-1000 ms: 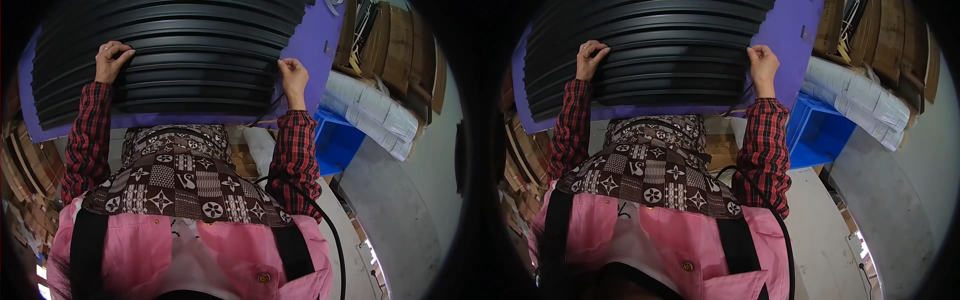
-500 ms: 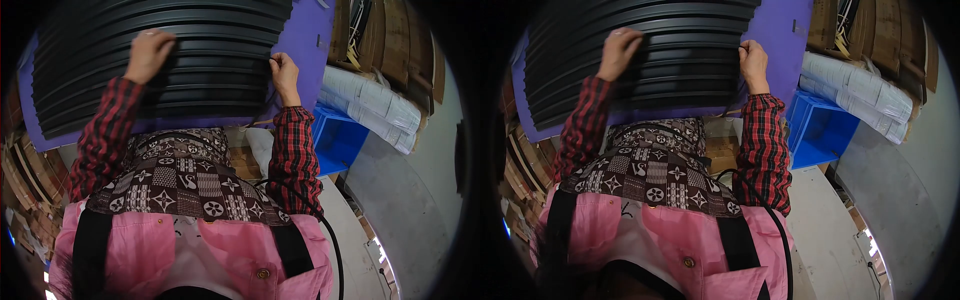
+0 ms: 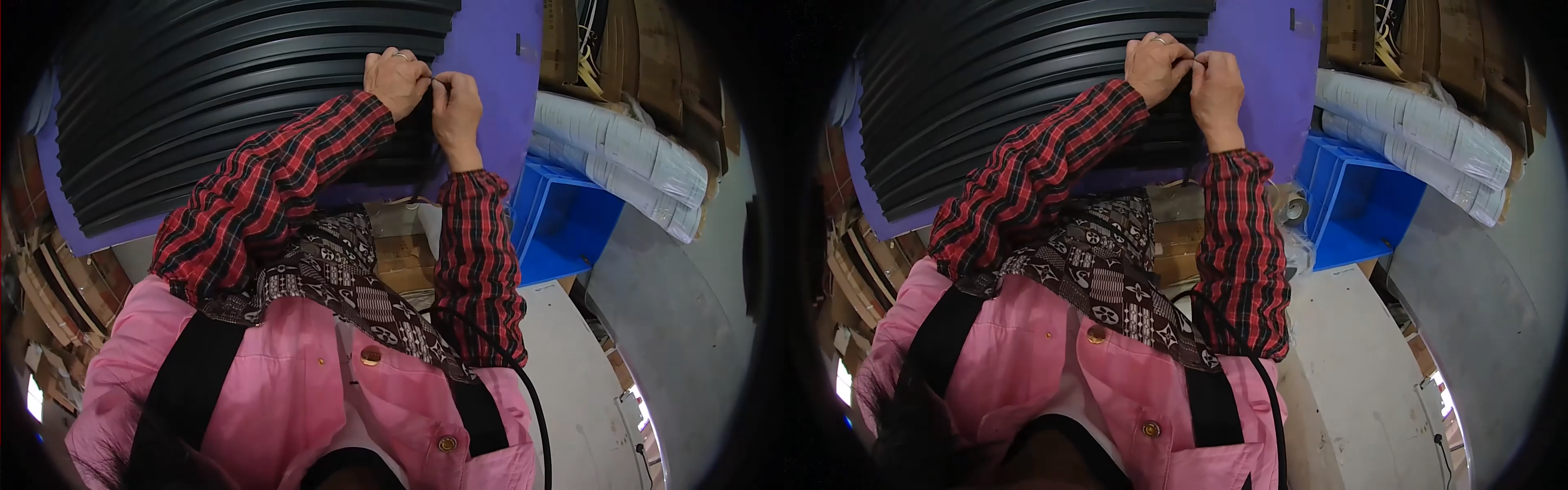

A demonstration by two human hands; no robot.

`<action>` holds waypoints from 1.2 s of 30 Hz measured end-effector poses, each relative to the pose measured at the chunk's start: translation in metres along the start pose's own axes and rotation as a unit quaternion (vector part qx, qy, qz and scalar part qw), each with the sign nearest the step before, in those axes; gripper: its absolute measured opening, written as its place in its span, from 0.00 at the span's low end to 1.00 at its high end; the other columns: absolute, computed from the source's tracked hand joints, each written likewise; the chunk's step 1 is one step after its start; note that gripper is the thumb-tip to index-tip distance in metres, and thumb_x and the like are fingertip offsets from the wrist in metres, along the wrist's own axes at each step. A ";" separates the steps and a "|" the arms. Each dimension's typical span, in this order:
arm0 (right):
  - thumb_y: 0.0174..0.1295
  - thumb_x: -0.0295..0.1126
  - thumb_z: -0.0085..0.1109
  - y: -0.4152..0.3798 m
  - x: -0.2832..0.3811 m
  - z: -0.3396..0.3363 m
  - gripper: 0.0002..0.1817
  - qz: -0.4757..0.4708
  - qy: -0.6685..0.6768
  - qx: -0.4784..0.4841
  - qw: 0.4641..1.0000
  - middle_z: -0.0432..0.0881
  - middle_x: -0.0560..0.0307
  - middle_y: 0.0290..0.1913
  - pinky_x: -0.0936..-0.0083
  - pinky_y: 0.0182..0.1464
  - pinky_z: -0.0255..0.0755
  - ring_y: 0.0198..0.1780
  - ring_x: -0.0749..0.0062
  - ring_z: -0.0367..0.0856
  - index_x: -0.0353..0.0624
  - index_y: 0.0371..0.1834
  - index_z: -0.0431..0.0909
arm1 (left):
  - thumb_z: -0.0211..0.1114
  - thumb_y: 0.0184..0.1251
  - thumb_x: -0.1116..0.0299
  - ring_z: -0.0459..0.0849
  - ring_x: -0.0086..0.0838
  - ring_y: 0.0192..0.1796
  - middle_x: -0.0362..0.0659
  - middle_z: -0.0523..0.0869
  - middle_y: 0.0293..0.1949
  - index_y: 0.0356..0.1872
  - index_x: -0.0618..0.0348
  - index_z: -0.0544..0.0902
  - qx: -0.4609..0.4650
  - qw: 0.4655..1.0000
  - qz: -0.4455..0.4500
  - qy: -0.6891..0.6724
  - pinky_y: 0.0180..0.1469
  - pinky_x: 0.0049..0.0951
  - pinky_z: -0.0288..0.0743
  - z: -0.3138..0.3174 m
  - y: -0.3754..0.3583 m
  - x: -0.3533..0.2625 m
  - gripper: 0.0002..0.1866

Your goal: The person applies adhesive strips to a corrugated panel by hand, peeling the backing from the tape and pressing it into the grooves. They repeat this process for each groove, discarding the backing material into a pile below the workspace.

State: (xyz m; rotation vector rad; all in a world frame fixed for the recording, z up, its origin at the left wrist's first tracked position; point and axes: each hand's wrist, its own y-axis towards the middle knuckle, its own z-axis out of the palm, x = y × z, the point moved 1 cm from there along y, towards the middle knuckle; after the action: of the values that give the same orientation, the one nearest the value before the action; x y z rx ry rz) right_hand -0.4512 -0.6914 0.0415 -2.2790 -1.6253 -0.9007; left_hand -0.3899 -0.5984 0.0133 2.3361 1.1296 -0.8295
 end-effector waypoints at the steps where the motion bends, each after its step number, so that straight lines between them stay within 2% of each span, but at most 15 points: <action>1: 0.48 0.24 0.53 0.001 0.009 -0.006 0.06 -0.015 0.067 -0.061 0.996 0.74 0.54 0.29 0.75 0.31 0.68 0.29 0.63 0.74 0.40 0.31 0.72 | 0.58 0.47 0.64 0.72 0.30 0.38 0.36 0.78 0.29 0.24 0.49 0.80 0.009 1.000 -0.010 0.004 0.41 0.30 0.59 -0.002 0.002 0.001 0.05; 4: 0.54 0.25 0.50 0.012 0.036 -0.041 0.05 0.223 0.546 -0.135 0.796 0.74 0.61 0.31 0.81 0.33 0.70 0.32 0.78 0.73 0.40 0.34 0.70 | 0.57 0.48 0.64 0.72 0.30 0.39 0.37 0.78 0.30 0.26 0.50 0.80 -0.074 0.995 0.071 -0.012 0.41 0.30 0.61 -0.004 -0.002 0.006 0.06; 6: 0.54 0.25 0.50 0.014 0.030 -0.060 0.05 0.226 0.585 -0.128 0.768 0.74 0.60 0.31 0.81 0.33 0.70 0.32 0.77 0.73 0.40 0.34 0.70 | 0.58 0.49 0.65 0.72 0.30 0.39 0.39 0.77 0.31 0.31 0.50 0.79 -0.115 0.987 0.091 -0.071 0.40 0.31 0.62 -0.024 0.005 0.024 0.08; 7: 0.54 0.24 0.50 0.015 0.027 -0.067 0.06 0.234 0.622 -0.119 0.738 0.75 0.60 0.31 0.81 0.33 0.70 0.32 0.77 0.74 0.40 0.35 0.70 | 0.58 0.49 0.66 0.72 0.31 0.39 0.40 0.76 0.31 0.33 0.52 0.78 -0.099 0.991 0.082 0.040 0.40 0.32 0.64 -0.045 0.004 0.034 0.08; 10: 0.54 0.23 0.50 0.013 0.019 -0.088 0.06 0.220 0.619 -0.103 0.747 0.75 0.60 0.32 0.81 0.34 0.69 0.32 0.77 0.74 0.41 0.35 0.70 | 0.59 0.50 0.68 0.72 0.33 0.40 0.41 0.75 0.32 0.35 0.55 0.76 -0.005 0.976 0.067 0.207 0.40 0.31 0.68 -0.086 -0.002 0.069 0.09; 18: 0.55 0.25 0.49 0.015 0.043 -0.101 0.07 0.170 0.575 -0.045 0.799 0.75 0.57 0.34 0.79 0.39 0.68 0.35 0.74 0.74 0.41 0.37 0.68 | 0.57 0.52 0.68 0.72 0.34 0.40 0.43 0.75 0.33 0.35 0.59 0.75 0.037 0.983 0.137 0.114 0.42 0.29 0.69 -0.078 0.001 0.080 0.10; 20: 0.57 0.26 0.46 0.020 0.061 -0.106 0.06 0.205 0.690 -0.016 0.694 0.75 0.56 0.34 0.78 0.38 0.68 0.35 0.71 0.74 0.42 0.38 0.68 | 0.57 0.53 0.66 0.72 0.32 0.41 0.43 0.75 0.34 0.36 0.58 0.76 0.047 0.985 0.123 0.108 0.43 0.28 0.69 -0.084 0.003 0.069 0.10; 21: 0.57 0.26 0.46 0.021 0.067 -0.106 0.06 0.200 0.689 -0.013 0.696 0.75 0.56 0.34 0.78 0.38 0.68 0.35 0.71 0.74 0.42 0.38 0.68 | 0.57 0.53 0.65 0.72 0.30 0.41 0.42 0.76 0.35 0.36 0.56 0.77 0.062 0.986 0.110 0.107 0.44 0.26 0.68 -0.090 0.005 0.058 0.11; 22: 0.57 0.26 0.45 0.024 0.073 -0.105 0.06 0.179 0.711 0.019 0.679 0.75 0.56 0.34 0.78 0.38 0.67 0.35 0.71 0.73 0.43 0.38 0.68 | 0.56 0.54 0.64 0.73 0.28 0.40 0.42 0.76 0.36 0.37 0.57 0.77 0.098 0.986 0.069 -0.118 0.45 0.25 0.67 -0.098 0.007 0.033 0.11; 25: 0.57 0.27 0.44 0.028 0.098 -0.102 0.06 0.135 0.765 0.092 0.623 0.73 0.57 0.34 0.78 0.38 0.65 0.36 0.71 0.71 0.44 0.38 0.67 | 0.55 0.58 0.63 0.71 0.18 0.36 0.36 0.74 0.34 0.37 0.61 0.75 0.244 0.804 0.010 -0.543 0.41 0.19 0.66 -0.127 -0.010 -0.061 0.12; 28: 0.57 0.27 0.44 0.038 0.116 -0.108 0.06 0.077 0.819 0.168 0.543 0.71 0.58 0.34 0.77 0.38 0.64 0.37 0.72 0.68 0.44 0.38 0.66 | 0.55 0.58 0.63 0.70 0.14 0.30 0.34 0.78 0.29 0.36 0.62 0.77 0.385 0.703 0.035 -0.597 0.30 0.15 0.63 -0.124 -0.013 -0.058 0.12; 30: 0.57 0.27 0.44 0.038 0.123 -0.110 0.06 0.051 0.841 0.213 0.495 0.71 0.59 0.35 0.77 0.38 0.63 0.38 0.73 0.67 0.44 0.38 0.66 | 0.56 0.57 0.65 0.71 0.15 0.28 0.34 0.77 0.26 0.34 0.62 0.78 0.323 0.745 0.017 -0.584 0.30 0.16 0.64 -0.130 -0.022 -0.056 0.11; 32: 0.58 0.28 0.44 0.039 0.131 -0.110 0.06 -0.011 0.796 0.169 0.581 0.71 0.60 0.35 0.73 0.42 0.63 0.40 0.72 0.67 0.46 0.39 0.66 | 0.57 0.56 0.66 0.72 0.16 0.27 0.34 0.76 0.23 0.32 0.61 0.78 0.260 0.782 0.000 -0.566 0.29 0.17 0.65 -0.139 -0.027 -0.050 0.09; 34: 0.57 0.30 0.46 0.040 0.142 -0.111 0.06 -0.053 0.779 0.098 0.617 0.73 0.62 0.36 0.69 0.47 0.62 0.42 0.71 0.68 0.49 0.38 0.67 | 0.59 0.54 0.68 0.73 0.21 0.25 0.38 0.76 0.22 0.30 0.61 0.78 0.042 0.905 0.159 -0.392 0.27 0.20 0.66 -0.157 -0.031 -0.038 0.08; 36: 0.55 0.33 0.50 0.039 0.142 -0.132 0.04 -0.057 0.806 0.001 0.590 0.74 0.66 0.37 0.65 0.50 0.60 0.44 0.74 0.70 0.52 0.33 0.72 | 0.58 0.53 0.69 0.74 0.25 0.26 0.41 0.76 0.23 0.30 0.60 0.78 0.001 0.931 0.174 -0.320 0.28 0.21 0.67 -0.176 -0.035 -0.023 0.07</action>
State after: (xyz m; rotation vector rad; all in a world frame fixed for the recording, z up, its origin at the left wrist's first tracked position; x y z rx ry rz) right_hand -0.4334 -0.6591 0.2357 -0.4330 -0.6996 -1.9611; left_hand -0.3712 -0.4867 0.1540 1.9384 0.4234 -1.3079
